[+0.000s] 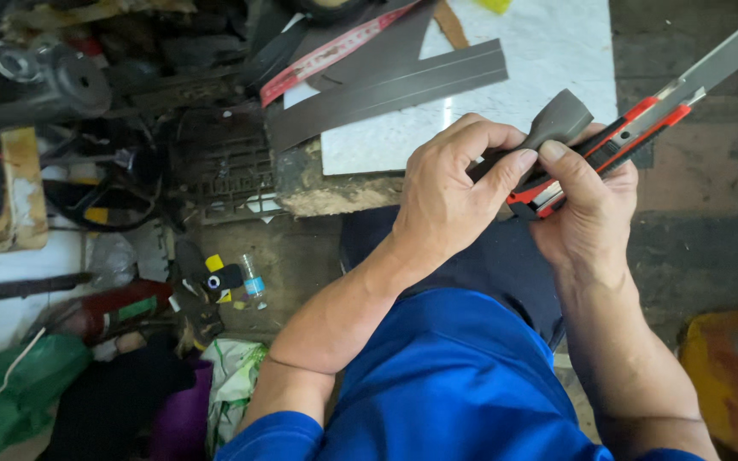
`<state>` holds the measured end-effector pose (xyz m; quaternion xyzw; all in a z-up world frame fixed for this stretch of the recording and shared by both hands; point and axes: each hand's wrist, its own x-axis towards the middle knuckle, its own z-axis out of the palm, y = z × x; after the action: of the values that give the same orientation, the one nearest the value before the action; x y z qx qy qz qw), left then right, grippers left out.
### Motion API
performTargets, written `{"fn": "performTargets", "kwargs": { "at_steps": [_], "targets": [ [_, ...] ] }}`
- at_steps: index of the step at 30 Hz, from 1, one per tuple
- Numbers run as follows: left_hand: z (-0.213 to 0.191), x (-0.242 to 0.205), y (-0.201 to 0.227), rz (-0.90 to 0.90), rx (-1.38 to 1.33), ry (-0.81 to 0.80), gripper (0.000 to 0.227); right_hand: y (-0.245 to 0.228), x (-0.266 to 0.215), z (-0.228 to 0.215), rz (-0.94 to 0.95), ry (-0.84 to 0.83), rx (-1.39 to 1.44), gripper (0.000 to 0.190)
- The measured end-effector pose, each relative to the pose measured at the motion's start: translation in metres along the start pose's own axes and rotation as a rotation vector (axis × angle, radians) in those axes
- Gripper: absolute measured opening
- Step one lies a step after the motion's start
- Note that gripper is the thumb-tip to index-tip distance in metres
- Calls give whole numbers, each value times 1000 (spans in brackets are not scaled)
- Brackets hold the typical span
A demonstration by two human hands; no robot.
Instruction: The person uses a utility knife to scrape a thin strip of brown material on a workbench. They hold the material with their left hand and repeatedly scrape the surface with the knife blade in their right hand, removing small shavings.
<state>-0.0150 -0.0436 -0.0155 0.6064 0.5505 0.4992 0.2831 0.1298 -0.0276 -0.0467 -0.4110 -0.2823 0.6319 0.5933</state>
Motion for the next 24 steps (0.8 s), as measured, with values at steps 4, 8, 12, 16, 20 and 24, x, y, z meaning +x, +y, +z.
{"fn": "performTargets", "kwargs": {
  "at_steps": [4,8,12,16,20,24],
  "targets": [
    [-5,0,-6,-29,-11,-2,8,4,2,9,-34,-20,-33,17],
    [-11,4,-9,-63,-37,-4,10,2,6,16,-11,-88,-50,19],
    [-14,5,-12,-147,-139,-21,13,2,7,18,3,-114,-6,18],
    [-13,3,-18,-191,-185,-42,21,2,11,17,5,-94,14,21],
    [-10,1,-16,-220,-204,-32,21,2,10,15,32,-84,14,20],
    [-8,2,-14,-140,-156,-49,15,6,11,10,2,-90,-1,23]
  ]
}}
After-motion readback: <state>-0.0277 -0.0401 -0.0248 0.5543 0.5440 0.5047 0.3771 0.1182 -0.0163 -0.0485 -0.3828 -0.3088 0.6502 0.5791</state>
